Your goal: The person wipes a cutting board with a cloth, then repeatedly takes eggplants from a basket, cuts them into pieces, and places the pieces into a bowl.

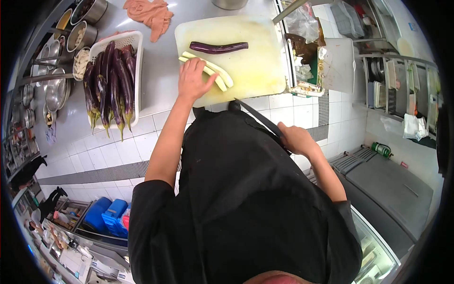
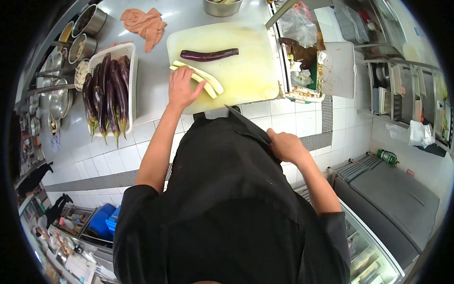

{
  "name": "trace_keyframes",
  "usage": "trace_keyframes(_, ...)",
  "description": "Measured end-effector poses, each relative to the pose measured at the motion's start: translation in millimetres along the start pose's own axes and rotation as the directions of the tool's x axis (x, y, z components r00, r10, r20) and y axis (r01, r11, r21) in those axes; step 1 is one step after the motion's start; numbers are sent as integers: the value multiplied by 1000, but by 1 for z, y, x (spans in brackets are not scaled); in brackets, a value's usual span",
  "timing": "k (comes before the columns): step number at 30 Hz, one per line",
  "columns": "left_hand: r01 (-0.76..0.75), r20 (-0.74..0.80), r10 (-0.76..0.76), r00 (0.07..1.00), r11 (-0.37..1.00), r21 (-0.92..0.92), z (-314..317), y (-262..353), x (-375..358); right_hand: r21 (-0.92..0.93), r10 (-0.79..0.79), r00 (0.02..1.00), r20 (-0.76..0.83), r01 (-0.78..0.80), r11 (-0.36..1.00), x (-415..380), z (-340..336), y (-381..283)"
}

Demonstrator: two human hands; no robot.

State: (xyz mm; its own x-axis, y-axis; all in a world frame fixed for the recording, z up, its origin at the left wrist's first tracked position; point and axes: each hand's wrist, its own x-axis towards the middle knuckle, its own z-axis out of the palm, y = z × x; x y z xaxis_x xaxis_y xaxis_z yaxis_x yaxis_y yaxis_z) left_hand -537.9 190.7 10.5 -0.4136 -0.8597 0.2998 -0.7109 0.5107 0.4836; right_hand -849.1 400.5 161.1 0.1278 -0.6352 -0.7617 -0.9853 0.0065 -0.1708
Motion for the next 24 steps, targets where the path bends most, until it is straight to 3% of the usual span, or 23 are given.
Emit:
trace_keyframes(4,-188,-12,190,982,977,104,37,3,71,111,-28,993,-117,41,993,5,24,11)
trace_keyframes(6,-135,310,43,950,950,281,55,12,104,175,-131,965,-228,173,969,37,23,-7)
trace_keyframes(7,-145,299,55,953,947,286,57,14,114,169,-164,965,-203,199,965,54,20,-17)
trace_keyframes(9,-54,397,-73,915,953,299,56,17,129,160,-207,965,-163,233,959,91,14,-41)
trace_keyframes(12,-107,405,-38,913,939,328,30,10,136,114,-199,955,-219,227,967,128,10,-62)
trace_keyframes(13,-94,267,18,964,957,276,16,10,131,78,-180,944,-277,209,975,136,6,-63)
trace_keyframes(14,-104,267,25,963,953,283,3,10,121,84,-181,940,-288,213,973,141,2,-60)
trace_keyframes(16,-60,17,58,998,986,158,-32,20,100,95,-86,946,-313,121,988,152,-7,-49)
trace_keyframes(17,-59,19,57,998,985,163,-32,21,83,81,-54,952,-301,82,993,156,-10,-41)
trace_keyframes(19,-140,-155,151,976,987,82,-13,15,45,70,11,929,-370,16,997,163,-15,-27)
trace_keyframes(20,-127,-155,139,978,988,85,-1,11,28,63,46,915,-401,-23,998,165,-18,-22)
trace_keyframes(22,-78,31,78,996,997,3,21,4,-7,5,34,914,-405,-35,999,157,-32,-19)
trace_keyframes(24,-91,8,91,996,996,13,29,-7,-22,-61,22,910,-415,-51,997,147,-48,-27)
